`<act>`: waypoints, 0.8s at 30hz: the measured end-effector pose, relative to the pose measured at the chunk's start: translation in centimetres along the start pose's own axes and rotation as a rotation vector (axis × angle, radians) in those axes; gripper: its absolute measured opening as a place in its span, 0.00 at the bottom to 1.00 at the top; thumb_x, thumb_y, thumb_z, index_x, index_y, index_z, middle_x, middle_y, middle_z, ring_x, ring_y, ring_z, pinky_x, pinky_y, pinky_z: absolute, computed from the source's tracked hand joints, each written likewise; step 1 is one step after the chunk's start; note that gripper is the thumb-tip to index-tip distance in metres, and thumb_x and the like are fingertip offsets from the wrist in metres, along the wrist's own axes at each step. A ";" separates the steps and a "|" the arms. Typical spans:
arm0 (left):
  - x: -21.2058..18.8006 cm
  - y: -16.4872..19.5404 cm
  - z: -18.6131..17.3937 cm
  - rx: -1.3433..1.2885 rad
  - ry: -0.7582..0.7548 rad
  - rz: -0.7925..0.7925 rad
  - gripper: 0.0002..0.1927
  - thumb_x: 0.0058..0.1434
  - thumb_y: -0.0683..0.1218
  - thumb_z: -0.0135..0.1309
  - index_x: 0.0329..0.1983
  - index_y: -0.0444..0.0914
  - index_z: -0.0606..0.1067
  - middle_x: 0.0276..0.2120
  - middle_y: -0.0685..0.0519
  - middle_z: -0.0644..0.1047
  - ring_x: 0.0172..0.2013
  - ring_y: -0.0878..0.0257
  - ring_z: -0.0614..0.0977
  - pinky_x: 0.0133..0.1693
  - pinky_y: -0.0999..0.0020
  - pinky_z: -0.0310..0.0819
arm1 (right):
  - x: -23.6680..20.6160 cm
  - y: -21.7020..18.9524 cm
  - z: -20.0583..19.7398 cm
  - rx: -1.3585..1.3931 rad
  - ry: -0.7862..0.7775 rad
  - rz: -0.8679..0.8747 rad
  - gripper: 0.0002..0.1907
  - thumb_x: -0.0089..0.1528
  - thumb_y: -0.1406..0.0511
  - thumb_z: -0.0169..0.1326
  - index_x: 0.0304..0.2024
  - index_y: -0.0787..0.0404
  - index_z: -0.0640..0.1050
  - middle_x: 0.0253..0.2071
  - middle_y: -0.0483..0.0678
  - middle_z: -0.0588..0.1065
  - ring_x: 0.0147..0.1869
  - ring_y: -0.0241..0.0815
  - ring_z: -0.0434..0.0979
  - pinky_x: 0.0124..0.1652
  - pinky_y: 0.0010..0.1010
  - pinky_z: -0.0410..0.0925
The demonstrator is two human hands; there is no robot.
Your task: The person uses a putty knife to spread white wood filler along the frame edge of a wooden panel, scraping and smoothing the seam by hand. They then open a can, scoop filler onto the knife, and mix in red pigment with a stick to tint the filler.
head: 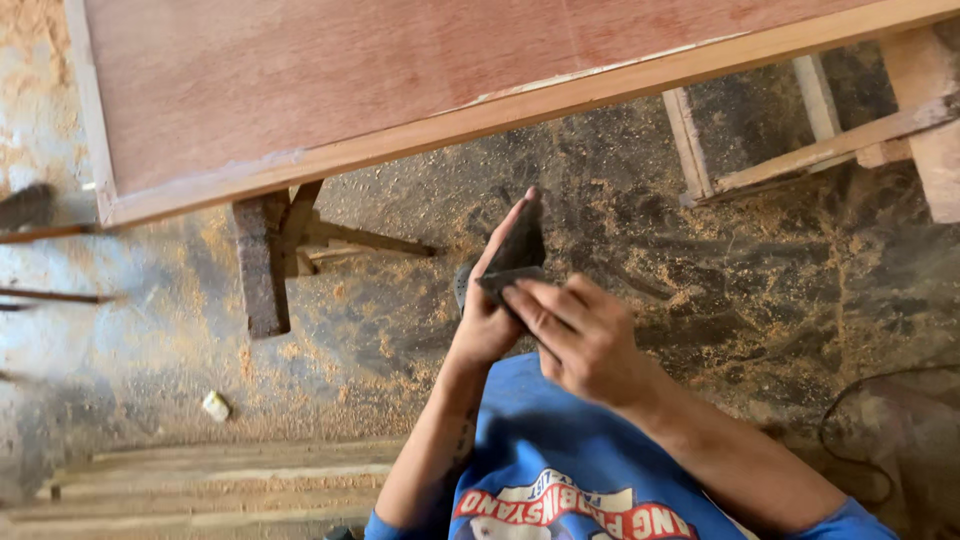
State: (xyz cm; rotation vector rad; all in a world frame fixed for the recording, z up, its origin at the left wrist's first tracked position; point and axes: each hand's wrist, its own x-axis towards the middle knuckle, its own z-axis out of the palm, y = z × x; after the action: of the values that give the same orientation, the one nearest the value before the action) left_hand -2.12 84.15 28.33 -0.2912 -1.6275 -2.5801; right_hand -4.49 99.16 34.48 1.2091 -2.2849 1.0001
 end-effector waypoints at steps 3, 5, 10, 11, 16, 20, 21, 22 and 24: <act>0.0 0.1 0.1 0.000 -0.042 -0.002 0.46 0.51 0.28 0.35 0.78 0.30 0.54 0.78 0.40 0.57 0.79 0.53 0.55 0.79 0.56 0.44 | -0.5 0.9 -0.3 -0.157 0.036 0.180 0.18 0.60 0.74 0.54 0.53 0.70 0.80 0.48 0.52 0.79 0.39 0.47 0.77 0.36 0.37 0.72; -0.2 -0.1 0.2 0.045 -0.093 0.023 0.44 0.53 0.28 0.35 0.79 0.31 0.55 0.79 0.41 0.56 0.80 0.53 0.55 0.80 0.57 0.44 | -0.6 0.9 -0.6 -0.097 0.050 0.092 0.17 0.61 0.73 0.54 0.52 0.70 0.81 0.48 0.53 0.79 0.37 0.46 0.76 0.35 0.34 0.72; -0.2 -1.7 -0.7 0.122 -0.098 -0.058 0.35 0.65 0.33 0.51 0.76 0.33 0.59 0.74 0.40 0.64 0.73 0.51 0.67 0.73 0.56 0.62 | 0.5 2.4 -0.8 -0.173 -0.014 0.048 0.15 0.61 0.71 0.52 0.49 0.66 0.82 0.44 0.52 0.80 0.37 0.45 0.79 0.35 0.35 0.74; -0.6 -1.8 -1.3 0.124 -0.174 -0.035 0.33 0.66 0.33 0.51 0.75 0.34 0.62 0.74 0.40 0.66 0.73 0.51 0.69 0.73 0.57 0.64 | 1.0 4.2 -0.7 -0.222 -0.028 0.156 0.14 0.64 0.72 0.51 0.49 0.65 0.83 0.44 0.52 0.81 0.38 0.45 0.80 0.36 0.34 0.75; -2.1 -3.4 -2.6 0.044 0.090 -0.317 0.25 0.60 0.30 0.55 0.63 0.28 0.73 0.54 0.35 0.78 0.45 0.54 0.81 0.48 0.60 0.78 | -4.7 9.8 -0.3 0.037 0.083 0.535 0.13 0.68 0.68 0.52 0.52 0.68 0.81 0.43 0.54 0.81 0.40 0.47 0.82 0.39 0.35 0.74; -0.9 -4.5 -3.8 -0.132 0.363 -0.380 0.40 0.44 0.31 0.50 0.66 0.38 0.66 0.46 0.46 0.75 0.43 0.61 0.80 0.45 0.65 0.78 | -9.8 10.3 2.2 0.170 0.117 0.624 0.15 0.67 0.63 0.55 0.52 0.66 0.80 0.42 0.52 0.82 0.40 0.45 0.84 0.39 0.35 0.76; -0.6 -4.6 -3.9 -0.240 0.373 -0.422 0.40 0.42 0.33 0.50 0.65 0.40 0.66 0.45 0.48 0.74 0.41 0.61 0.81 0.42 0.65 0.79 | -10.6 9.9 2.6 0.216 0.103 0.690 0.15 0.67 0.62 0.56 0.52 0.65 0.81 0.40 0.51 0.82 0.37 0.43 0.84 0.36 0.34 0.75; -0.4 -4.7 -4.0 -0.370 0.325 -0.476 0.37 0.44 0.37 0.51 0.62 0.41 0.67 0.46 0.45 0.76 0.36 0.60 0.79 0.37 0.65 0.76 | -11.1 9.5 3.0 0.234 0.124 0.696 0.17 0.67 0.61 0.56 0.53 0.66 0.80 0.41 0.51 0.82 0.38 0.43 0.84 0.37 0.33 0.76; 0.3 -5.0 -3.9 -0.634 0.230 -0.567 0.30 0.48 0.46 0.52 0.58 0.42 0.69 0.46 0.40 0.79 0.26 0.57 0.76 0.26 0.65 0.71 | -11.5 9.2 3.3 0.270 0.161 0.688 0.19 0.69 0.58 0.56 0.54 0.66 0.80 0.42 0.52 0.82 0.40 0.43 0.84 0.39 0.31 0.76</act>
State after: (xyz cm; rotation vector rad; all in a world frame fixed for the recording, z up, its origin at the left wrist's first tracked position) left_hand -3.67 82.83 22.32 0.4997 -0.8593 -3.3301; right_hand -5.53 106.78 21.48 0.3716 -2.5322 1.6104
